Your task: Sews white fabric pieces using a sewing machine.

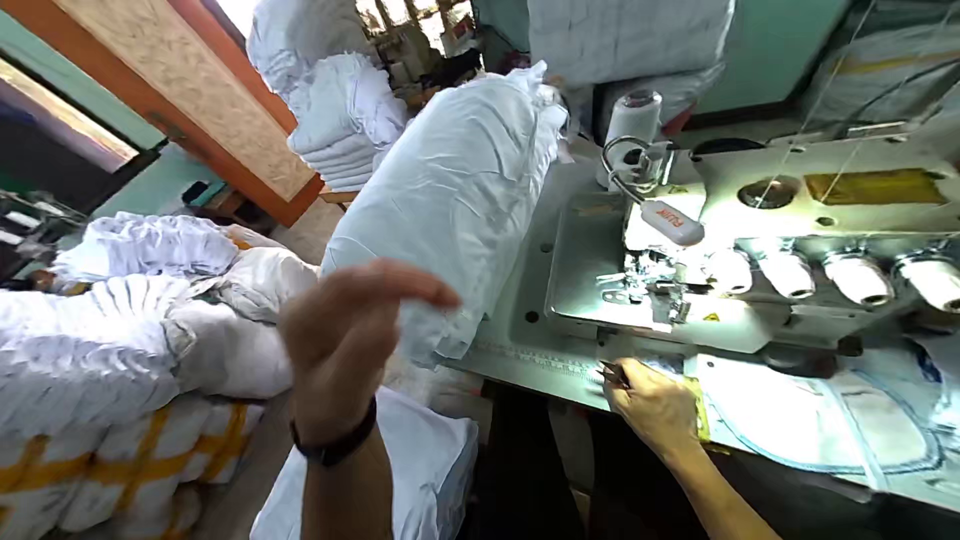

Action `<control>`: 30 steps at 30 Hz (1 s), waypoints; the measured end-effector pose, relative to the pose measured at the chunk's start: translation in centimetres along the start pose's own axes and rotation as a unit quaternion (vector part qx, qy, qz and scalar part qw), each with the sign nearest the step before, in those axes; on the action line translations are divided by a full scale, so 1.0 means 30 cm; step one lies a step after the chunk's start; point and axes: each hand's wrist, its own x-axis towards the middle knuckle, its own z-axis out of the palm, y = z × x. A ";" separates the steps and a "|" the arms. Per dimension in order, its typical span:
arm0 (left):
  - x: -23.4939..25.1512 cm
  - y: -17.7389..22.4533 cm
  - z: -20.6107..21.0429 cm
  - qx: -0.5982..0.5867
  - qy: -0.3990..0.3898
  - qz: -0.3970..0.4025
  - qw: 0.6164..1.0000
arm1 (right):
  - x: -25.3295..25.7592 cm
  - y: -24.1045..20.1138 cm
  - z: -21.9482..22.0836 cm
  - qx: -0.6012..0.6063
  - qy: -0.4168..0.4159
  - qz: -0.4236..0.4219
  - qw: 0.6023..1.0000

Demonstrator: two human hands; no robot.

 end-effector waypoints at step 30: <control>-0.014 0.109 0.136 0.354 -0.496 -0.217 0.763 | 0.317 -0.537 -0.177 0.735 -0.254 0.232 0.584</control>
